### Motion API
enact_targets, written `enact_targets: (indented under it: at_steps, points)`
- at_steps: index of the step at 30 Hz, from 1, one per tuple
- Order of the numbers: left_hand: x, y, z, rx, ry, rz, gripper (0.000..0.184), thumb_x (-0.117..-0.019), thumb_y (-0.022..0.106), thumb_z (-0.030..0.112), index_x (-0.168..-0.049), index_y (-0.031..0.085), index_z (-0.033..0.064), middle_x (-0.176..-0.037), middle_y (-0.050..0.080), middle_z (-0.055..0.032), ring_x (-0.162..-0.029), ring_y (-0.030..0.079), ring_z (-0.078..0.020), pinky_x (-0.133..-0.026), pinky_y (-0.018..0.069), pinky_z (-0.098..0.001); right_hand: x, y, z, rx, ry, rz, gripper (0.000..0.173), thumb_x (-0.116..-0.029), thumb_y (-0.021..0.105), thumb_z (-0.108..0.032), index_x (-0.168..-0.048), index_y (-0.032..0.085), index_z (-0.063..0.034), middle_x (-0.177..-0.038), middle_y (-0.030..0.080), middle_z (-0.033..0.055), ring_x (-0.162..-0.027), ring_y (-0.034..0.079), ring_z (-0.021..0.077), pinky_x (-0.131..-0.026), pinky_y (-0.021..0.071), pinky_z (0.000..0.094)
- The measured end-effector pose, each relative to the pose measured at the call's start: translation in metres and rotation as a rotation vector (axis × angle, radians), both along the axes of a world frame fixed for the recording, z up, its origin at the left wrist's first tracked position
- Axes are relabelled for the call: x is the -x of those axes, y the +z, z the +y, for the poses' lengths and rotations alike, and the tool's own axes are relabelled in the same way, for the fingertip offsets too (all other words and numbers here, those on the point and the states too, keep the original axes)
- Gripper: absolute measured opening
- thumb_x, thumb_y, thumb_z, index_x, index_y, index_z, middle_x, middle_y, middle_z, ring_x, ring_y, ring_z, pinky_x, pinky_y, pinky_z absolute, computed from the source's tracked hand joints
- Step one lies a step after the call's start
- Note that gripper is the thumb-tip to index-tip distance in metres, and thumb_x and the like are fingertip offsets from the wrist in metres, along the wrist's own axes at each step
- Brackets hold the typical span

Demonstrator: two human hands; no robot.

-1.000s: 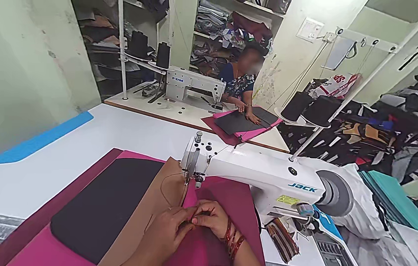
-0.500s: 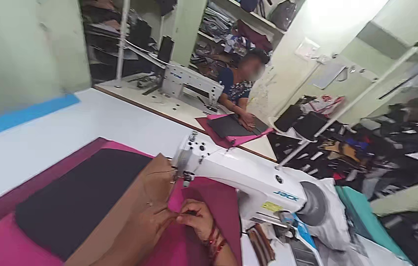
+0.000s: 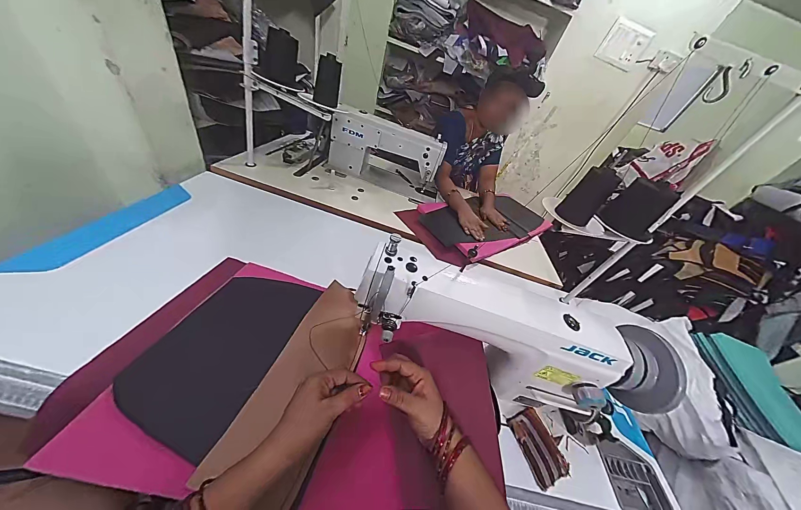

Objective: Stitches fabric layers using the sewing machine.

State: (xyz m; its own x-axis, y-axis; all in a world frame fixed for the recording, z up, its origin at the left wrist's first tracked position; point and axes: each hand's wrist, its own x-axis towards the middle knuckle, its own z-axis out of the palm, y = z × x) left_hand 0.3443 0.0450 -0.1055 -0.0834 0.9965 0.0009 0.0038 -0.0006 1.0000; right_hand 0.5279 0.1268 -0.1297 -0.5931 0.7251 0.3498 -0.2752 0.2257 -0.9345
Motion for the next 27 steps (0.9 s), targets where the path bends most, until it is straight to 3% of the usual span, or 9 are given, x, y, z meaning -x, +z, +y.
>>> enact_targets:
  at_steps: [3, 7, 11, 16, 18, 20, 22, 24, 27]
  points:
    - [-0.007, 0.002, 0.001, 0.081, -0.028, -0.127, 0.010, -0.0939, 0.062, 0.002, -0.092, 0.071, 0.0056, -0.074, 0.069, 0.0086, -0.066, 0.065, 0.0013, -0.066, 0.0553, -0.0167, 0.002, 0.001, -0.002, -0.018, 0.012, -0.007, 0.025, -0.0861, 0.074, -0.010, -0.106, 0.075, 0.0054, -0.101, 0.069, 0.0002, -0.094, 0.063, -0.0003, -0.086, 0.0537, 0.0167]
    - [-0.015, 0.004, 0.004, 0.167, -0.062, -0.226, 0.016, -0.0953, 0.058, -0.002, -0.090, 0.071, 0.0061, -0.072, 0.069, 0.0078, -0.065, 0.065, -0.0002, -0.065, 0.0550, -0.0174, 0.002, -0.001, 0.000, -0.024, -0.028, 0.042, 0.008, -0.0855, 0.078, -0.011, -0.085, 0.078, -0.0032, -0.089, 0.068, -0.0068, -0.091, 0.061, -0.0029, -0.082, 0.0512, 0.0147]
    - [-0.020, 0.000, 0.005, 0.225, -0.071, -0.365, 0.016, -0.0964, 0.058, -0.001, -0.090, 0.071, 0.0070, -0.073, 0.070, 0.0058, -0.064, 0.066, -0.0017, -0.065, 0.0561, -0.0177, 0.002, -0.003, 0.001, 0.008, -0.068, 0.064, 0.014, -0.0832, 0.077, -0.008, -0.072, 0.069, -0.0061, -0.082, 0.063, -0.0082, -0.086, 0.059, -0.0037, -0.078, 0.0480, 0.0141]
    - [-0.015, -0.005, 0.007, 0.179, -0.081, -0.330, 0.015, -0.0933, 0.062, 0.000, -0.088, 0.073, 0.0099, -0.073, 0.072, 0.0075, -0.063, 0.065, 0.0004, -0.062, 0.0548, -0.0161, 0.003, -0.004, 0.002, -0.028, -0.048, 0.030, 0.018, -0.0844, 0.075, -0.005, -0.071, 0.063, -0.0050, -0.081, 0.059, -0.0072, -0.085, 0.056, -0.0035, -0.077, 0.0457, 0.0143]
    - [-0.014, -0.004, 0.006, 0.140, -0.074, -0.236, 0.015, -0.0919, 0.063, 0.000, -0.087, 0.072, 0.0106, -0.073, 0.071, 0.0091, -0.064, 0.065, 0.0016, -0.063, 0.0545, -0.0160, 0.003, -0.003, 0.000, -0.049, -0.057, -0.002, 0.018, -0.0846, 0.074, -0.004, -0.071, 0.061, -0.0042, -0.081, 0.058, -0.0066, -0.085, 0.055, -0.0037, -0.077, 0.0448, 0.0138]
    - [-0.010, -0.005, 0.008, 0.011, -0.061, 0.035, 0.007, -0.0909, 0.066, 0.006, -0.088, 0.072, 0.0071, -0.077, 0.070, 0.0070, -0.071, 0.065, -0.0004, -0.070, 0.0552, -0.0202, 0.003, -0.001, -0.003, -0.115, -0.122, -0.067, 0.019, -0.0844, 0.075, -0.005, -0.072, 0.062, -0.0004, -0.081, 0.058, -0.0027, -0.084, 0.055, -0.0014, -0.075, 0.0447, 0.0144]
    - [-0.004, -0.006, 0.016, -0.236, -0.082, 0.373, 0.017, -0.0911, 0.064, 0.010, -0.091, 0.074, -0.0038, -0.085, 0.071, -0.0097, -0.080, 0.067, -0.0178, -0.077, 0.0548, -0.0390, 0.003, 0.007, -0.007, -0.283, -0.237, -0.180, 0.022, -0.0850, 0.076, -0.012, -0.075, 0.065, 0.0042, -0.082, 0.062, 0.0054, -0.082, 0.058, 0.0051, -0.074, 0.0480, 0.0178]
    - [0.000, -0.006, 0.028, -0.447, -0.166, 0.553, 0.018, -0.0912, 0.063, 0.008, -0.091, 0.073, -0.0067, -0.087, 0.071, -0.0193, -0.085, 0.070, -0.0335, -0.079, 0.0555, -0.0531, -0.002, 0.031, -0.013, -0.549, -0.332, -0.266, 0.028, -0.0888, 0.073, -0.021, -0.083, 0.072, 0.0063, -0.084, 0.068, 0.0139, -0.080, 0.064, 0.0162, -0.073, 0.0537, 0.0261]
    - [0.000, -0.020, 0.041, -0.515, -0.328, 0.555, 0.020, -0.0960, 0.061, 0.008, -0.091, 0.072, -0.0085, -0.085, 0.070, -0.0229, -0.084, 0.069, -0.0382, -0.080, 0.0548, -0.0548, -0.029, 0.090, -0.020, -0.887, -0.534, -0.237, 0.041, -0.1016, 0.056, -0.034, -0.086, 0.076, -0.0017, -0.082, 0.072, 0.0103, -0.084, 0.068, 0.0165, -0.082, 0.0553, 0.0268]
